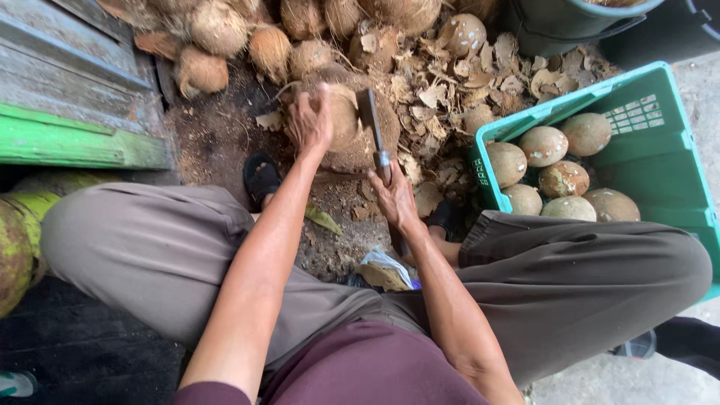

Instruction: The person sits on the ground and husks coconuts one at a time, holding each coconut against a wooden block and chopping off the fibrous husk with a machete. Husked coconuts are placed into a green plastic crate beside them.

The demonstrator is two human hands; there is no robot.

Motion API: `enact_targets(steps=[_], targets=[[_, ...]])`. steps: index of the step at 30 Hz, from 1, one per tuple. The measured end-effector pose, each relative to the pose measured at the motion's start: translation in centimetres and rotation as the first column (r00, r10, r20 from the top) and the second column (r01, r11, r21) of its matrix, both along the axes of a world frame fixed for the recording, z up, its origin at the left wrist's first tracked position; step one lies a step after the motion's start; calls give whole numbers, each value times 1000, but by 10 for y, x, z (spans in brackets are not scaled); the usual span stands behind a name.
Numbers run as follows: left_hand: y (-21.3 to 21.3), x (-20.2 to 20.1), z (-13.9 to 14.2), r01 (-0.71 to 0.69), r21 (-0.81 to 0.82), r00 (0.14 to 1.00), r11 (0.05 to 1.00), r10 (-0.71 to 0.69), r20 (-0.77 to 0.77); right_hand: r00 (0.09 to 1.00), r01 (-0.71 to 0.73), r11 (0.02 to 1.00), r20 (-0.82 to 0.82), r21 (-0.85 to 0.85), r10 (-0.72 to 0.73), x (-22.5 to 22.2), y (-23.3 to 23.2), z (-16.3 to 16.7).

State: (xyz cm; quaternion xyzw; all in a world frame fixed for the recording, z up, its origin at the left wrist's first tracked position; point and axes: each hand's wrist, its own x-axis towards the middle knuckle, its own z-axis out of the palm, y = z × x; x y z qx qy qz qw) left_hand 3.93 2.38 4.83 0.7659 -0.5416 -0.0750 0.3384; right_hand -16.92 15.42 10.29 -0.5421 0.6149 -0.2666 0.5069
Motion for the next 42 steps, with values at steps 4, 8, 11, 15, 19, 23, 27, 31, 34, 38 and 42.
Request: enact_targets(steps=[4,8,11,15,19,23,27,31,34,38,42], targets=[[-3,-7,-6,-140,357,932,924,244,-266,983,85,996,158,41,-91,-5,-6,38],[-2,-7,-10,-181,216,972,960,208,-111,897,270,931,416,-247,-149,-26,-28,84],[-3,-8,-13,-157,206,980,966,178,-89,786,414,860,593,-298,-173,-23,-30,82],[-4,-11,-17,-172,238,959,956,218,-182,935,219,975,294,-32,-200,17,-21,39],[1,-17,-19,-191,-49,981,980,188,-48,974,87,964,180,251,-134,5,-21,32],[5,-16,-23,-160,-86,986,983,163,28,881,357,920,383,-159,-276,-28,-38,56],[6,-11,-26,-72,54,993,996,77,-94,782,499,844,519,-194,-344,0,-35,34],[19,-6,-19,188,18,968,982,-188,166,994,105,989,11,100,-107,37,-9,-32],[29,-13,-13,-8,-99,989,995,23,148,984,154,973,65,172,-167,35,0,-61],[25,-38,1,-626,-67,735,777,617,279,959,174,942,169,286,-228,26,4,-40],[8,-48,7,-508,335,630,794,607,-484,983,120,984,123,134,-137,12,-7,21]])
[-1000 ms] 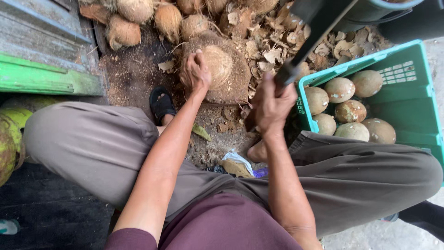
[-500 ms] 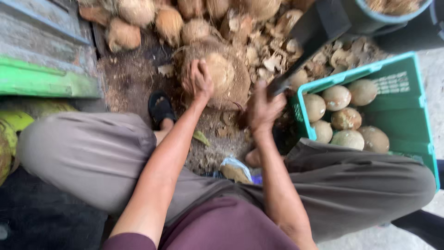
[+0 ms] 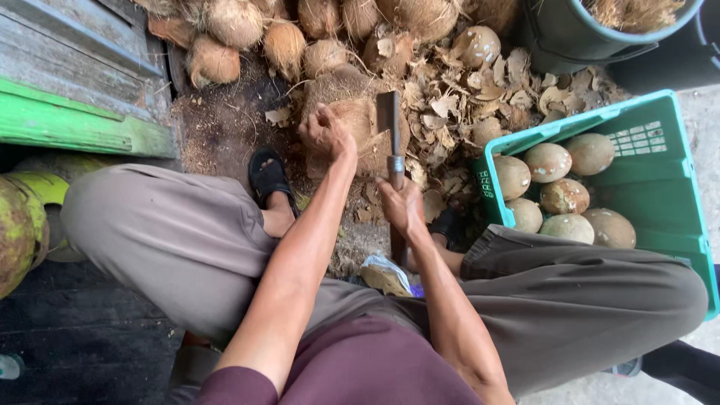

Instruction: The person sits on the ground and husks coconuts one at a time, holding each coconut against a wooden block and chopping off the fibrous husk with a machete. Husked coconuts are placed into a green plastic crate beside them.

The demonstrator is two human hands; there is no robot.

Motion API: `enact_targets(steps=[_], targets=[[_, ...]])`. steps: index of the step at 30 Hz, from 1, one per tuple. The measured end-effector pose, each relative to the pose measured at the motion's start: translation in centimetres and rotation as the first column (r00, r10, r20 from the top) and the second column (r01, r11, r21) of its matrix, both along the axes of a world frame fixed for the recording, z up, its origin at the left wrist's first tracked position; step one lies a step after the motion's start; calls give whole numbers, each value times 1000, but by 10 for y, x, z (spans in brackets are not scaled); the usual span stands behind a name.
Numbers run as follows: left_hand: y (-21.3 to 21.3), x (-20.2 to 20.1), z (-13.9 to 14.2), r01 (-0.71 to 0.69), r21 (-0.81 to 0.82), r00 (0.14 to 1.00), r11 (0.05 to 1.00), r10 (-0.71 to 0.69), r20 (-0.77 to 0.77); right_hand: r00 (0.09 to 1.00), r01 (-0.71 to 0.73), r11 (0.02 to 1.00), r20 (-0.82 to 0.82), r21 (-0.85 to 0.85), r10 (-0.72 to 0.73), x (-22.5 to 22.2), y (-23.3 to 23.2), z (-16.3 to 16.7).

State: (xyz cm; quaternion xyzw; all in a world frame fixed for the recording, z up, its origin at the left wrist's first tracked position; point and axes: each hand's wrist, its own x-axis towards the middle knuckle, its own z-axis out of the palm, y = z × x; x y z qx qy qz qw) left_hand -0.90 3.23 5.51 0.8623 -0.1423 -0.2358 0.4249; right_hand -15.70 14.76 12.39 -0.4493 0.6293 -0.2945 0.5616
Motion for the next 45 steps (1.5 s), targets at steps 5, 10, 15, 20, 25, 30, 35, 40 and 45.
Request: enact_targets(steps=[5,10,15,20,25,30,35,40,45], targets=[[-19,15,-15,238,-255,952,937,-174,252,981,174,920,140,-350,-133,-40,-32,56],[-30,24,-24,382,-278,894,882,-276,353,976,216,804,131,-555,-171,-14,-36,30],[-26,25,-19,456,-272,843,848,-313,438,985,-90,994,-143,66,98,13,-21,3],[-22,36,-19,471,-46,772,881,-386,505,980,194,938,97,-286,-173,-27,-46,35],[-17,37,-22,482,-132,723,866,-308,618,889,370,798,430,-476,-156,-2,-52,27],[-10,29,-15,480,-83,755,873,-363,547,988,-111,993,-117,-46,105,15,-42,7],[-4,37,-16,485,-147,766,862,-338,546,927,250,945,335,-212,-170,-9,-45,25],[-4,39,-23,541,-141,771,829,-421,479,995,78,976,69,-202,-66,20,-25,-20],[-6,42,-23,599,-115,628,793,-376,681,958,-157,988,-244,-6,151,15,-21,-81]])
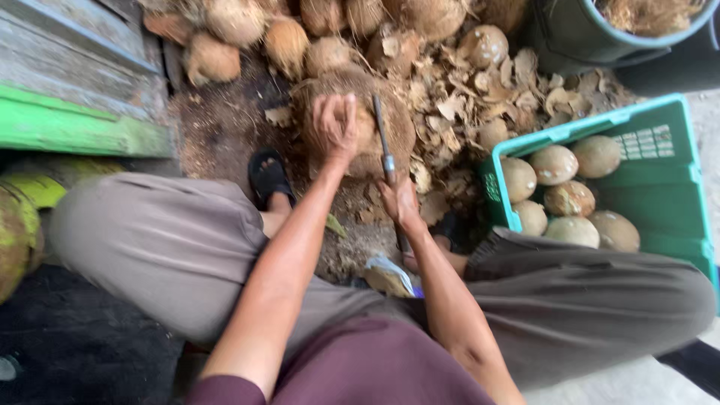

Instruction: The person sits on the ground and husks coconuts one at a time, holding each coconut against a wooden block and chopping off the fibrous husk with a machete. Husked coconuts are placed into a green plastic crate beside them.

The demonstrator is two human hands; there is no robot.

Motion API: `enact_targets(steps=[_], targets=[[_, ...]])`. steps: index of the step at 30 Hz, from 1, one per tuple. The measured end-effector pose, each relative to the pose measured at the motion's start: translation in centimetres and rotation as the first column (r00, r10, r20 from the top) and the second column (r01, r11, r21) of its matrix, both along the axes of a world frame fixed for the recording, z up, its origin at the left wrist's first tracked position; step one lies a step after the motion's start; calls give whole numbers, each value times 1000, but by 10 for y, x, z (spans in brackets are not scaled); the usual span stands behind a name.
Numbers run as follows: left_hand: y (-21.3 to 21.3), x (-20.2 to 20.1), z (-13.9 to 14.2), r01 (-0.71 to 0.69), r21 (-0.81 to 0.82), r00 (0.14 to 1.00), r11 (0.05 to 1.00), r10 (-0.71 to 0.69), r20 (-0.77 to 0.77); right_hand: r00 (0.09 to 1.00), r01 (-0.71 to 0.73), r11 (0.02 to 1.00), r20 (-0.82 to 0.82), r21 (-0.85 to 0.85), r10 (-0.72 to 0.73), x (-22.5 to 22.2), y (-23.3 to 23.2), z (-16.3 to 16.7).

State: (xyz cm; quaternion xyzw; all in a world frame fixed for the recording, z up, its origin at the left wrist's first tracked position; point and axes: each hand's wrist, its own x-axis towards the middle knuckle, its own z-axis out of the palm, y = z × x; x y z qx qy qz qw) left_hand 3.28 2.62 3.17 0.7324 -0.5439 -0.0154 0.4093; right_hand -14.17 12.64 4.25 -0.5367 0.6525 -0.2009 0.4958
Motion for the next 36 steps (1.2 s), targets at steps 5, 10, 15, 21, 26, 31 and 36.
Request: enact_targets(steps=[5,10,15,21,26,31,36], targets=[[2,5,5,70,384,989,921,-15,-145,879,43,904,415,425,-237,-21,-6,11],[7,-9,18,-67,453,942,889,206,-264,778,71,901,542,428,-319,-14,-2,53],[6,-18,29,-163,554,814,817,428,-392,902,154,984,394,87,-176,-15,-17,101],[7,-22,23,-213,601,781,770,504,-369,767,403,869,624,-289,-149,-30,-18,111],[17,-29,6,-232,305,894,924,326,-308,934,122,954,293,273,-203,0,9,80],[17,-30,-17,-210,282,876,936,308,-371,826,315,943,520,-109,-217,-46,-13,111],[14,-30,-26,-212,243,871,947,296,-393,698,504,840,667,-201,-259,-23,-15,113]])
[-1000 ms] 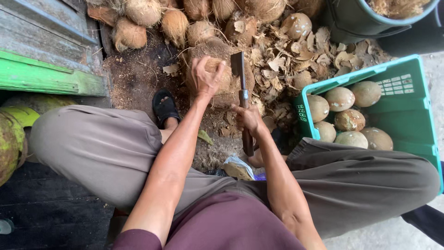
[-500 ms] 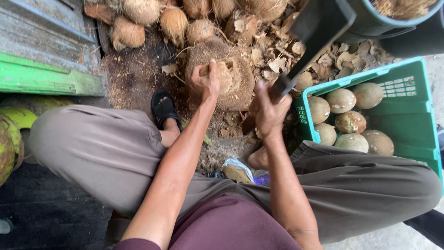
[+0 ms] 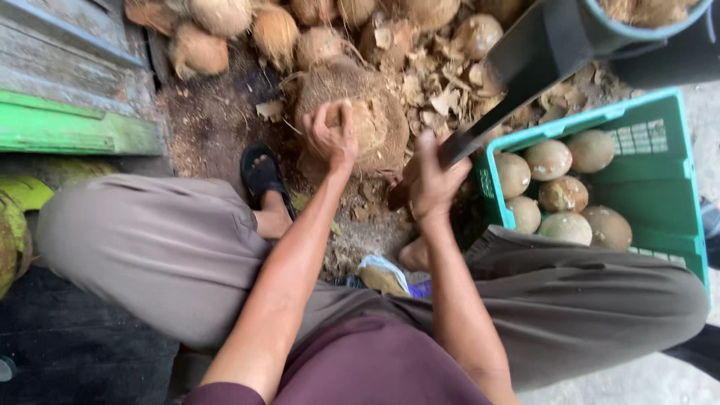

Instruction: The person sits on the ground and husks coconuts one at a time, holding each coconut against a wooden block and chopping off the fibrous husk with a machete. Husked coconuts are placed into a green plastic crate beside them.

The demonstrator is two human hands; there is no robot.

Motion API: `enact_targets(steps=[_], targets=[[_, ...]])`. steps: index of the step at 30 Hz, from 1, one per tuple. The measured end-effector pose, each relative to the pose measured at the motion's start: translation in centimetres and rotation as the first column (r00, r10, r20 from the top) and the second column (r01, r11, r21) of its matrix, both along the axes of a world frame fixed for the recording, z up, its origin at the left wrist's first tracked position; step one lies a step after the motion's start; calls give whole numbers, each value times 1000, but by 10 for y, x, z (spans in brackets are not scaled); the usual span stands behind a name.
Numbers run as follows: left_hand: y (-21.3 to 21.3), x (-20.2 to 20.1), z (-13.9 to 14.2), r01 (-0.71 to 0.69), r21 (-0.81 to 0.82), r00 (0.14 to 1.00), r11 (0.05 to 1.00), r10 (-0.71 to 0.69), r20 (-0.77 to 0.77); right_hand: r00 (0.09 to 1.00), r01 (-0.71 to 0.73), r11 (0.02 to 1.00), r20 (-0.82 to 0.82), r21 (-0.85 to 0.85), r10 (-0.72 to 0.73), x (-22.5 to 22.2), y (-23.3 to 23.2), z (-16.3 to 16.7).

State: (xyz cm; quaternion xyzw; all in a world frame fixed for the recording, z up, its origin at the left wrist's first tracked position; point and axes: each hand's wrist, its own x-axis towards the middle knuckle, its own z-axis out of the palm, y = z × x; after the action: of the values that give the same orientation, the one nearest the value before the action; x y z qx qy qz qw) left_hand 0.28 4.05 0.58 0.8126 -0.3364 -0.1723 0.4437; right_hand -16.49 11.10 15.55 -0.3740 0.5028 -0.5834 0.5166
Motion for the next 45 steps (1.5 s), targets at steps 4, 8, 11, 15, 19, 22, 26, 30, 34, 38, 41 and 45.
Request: enact_targets(steps=[4,8,11,15,19,22,26,30,34,38,41,45], targets=[[6,-1,7,76,-90,996,993,-71,58,864,-288,726,-159,624,478,26,17,-28],[15,4,11,87,-136,996,987,-82,43,930,-213,894,-201,394,309,-4,7,-19],[15,12,7,103,-67,992,992,-98,74,996,-72,988,-50,135,79,-23,-6,1],[3,19,6,192,-124,979,974,-182,87,1000,-6,997,27,77,4,-5,-2,-22],[4,22,22,261,-26,962,965,-257,94,762,-183,783,-418,594,495,18,25,-91],[10,13,35,199,-111,942,974,-159,296,733,-139,788,-473,599,489,17,35,-124],[0,-12,36,-225,-93,973,970,229,35,735,-144,916,-580,374,352,19,31,-106],[-14,-20,23,-201,13,855,979,182,-485,856,-234,827,-295,511,424,9,22,-38],[-12,-1,14,-74,52,930,996,88,-356,984,-79,996,-155,29,82,-18,-2,17],[-5,15,8,24,42,983,999,-16,-182,997,39,993,-60,-115,-46,-7,-3,10],[-7,19,5,115,-18,993,993,-116,-34,881,-187,982,-443,-5,165,23,12,-17],[-8,18,10,149,-38,989,988,-148,17,838,-218,845,-351,489,419,13,8,-26]])
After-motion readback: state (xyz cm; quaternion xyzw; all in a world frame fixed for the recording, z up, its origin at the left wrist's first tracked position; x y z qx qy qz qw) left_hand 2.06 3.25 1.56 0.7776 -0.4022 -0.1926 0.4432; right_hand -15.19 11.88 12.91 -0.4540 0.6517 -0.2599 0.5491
